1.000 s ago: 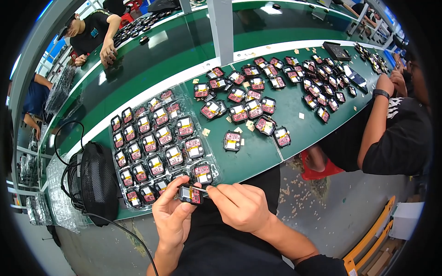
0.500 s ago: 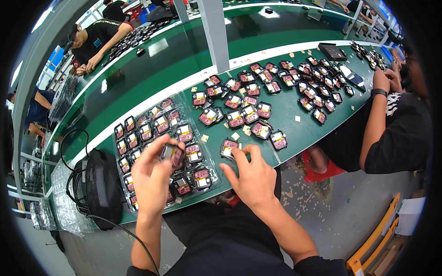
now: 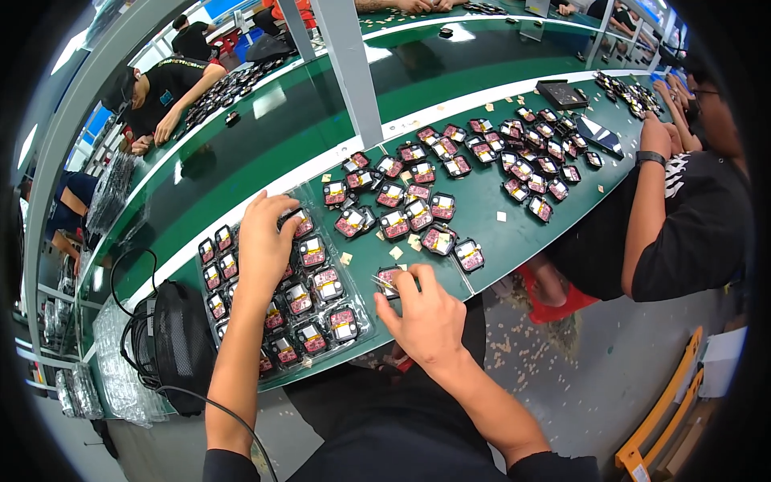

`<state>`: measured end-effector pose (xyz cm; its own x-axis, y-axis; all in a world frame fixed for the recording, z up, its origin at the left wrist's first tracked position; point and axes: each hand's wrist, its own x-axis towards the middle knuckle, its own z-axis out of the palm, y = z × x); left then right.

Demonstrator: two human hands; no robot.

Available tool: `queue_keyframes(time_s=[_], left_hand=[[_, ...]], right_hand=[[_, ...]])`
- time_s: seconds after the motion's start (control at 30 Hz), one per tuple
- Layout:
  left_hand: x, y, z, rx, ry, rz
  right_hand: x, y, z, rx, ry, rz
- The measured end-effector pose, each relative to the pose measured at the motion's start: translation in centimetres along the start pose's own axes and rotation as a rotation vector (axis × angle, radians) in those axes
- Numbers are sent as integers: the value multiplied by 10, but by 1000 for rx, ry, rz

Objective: The recorder is inspecting and organizing small electronic tags on a conveyor belt in an assembly plant.

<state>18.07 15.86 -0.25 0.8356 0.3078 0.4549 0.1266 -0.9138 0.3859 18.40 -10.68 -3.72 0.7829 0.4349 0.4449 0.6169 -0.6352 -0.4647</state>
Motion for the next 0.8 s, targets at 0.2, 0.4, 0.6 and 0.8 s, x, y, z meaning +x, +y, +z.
queue_keyframes(time_s=[0.2, 0.4, 0.6, 0.8], left_hand=[[-20, 36, -22, -25, 127, 64], [-83, 77, -55, -937, -330, -278], [-130, 76, -52, -1608, -528, -499], [-143, 69, -61, -1943, -895, -711]], right_hand=[[4, 16, 2, 119, 97, -120], [-3, 9, -33, 634, 1, -190], [-5, -5, -45, 804, -158, -421], [4, -14, -68, 522, -330, -637]])
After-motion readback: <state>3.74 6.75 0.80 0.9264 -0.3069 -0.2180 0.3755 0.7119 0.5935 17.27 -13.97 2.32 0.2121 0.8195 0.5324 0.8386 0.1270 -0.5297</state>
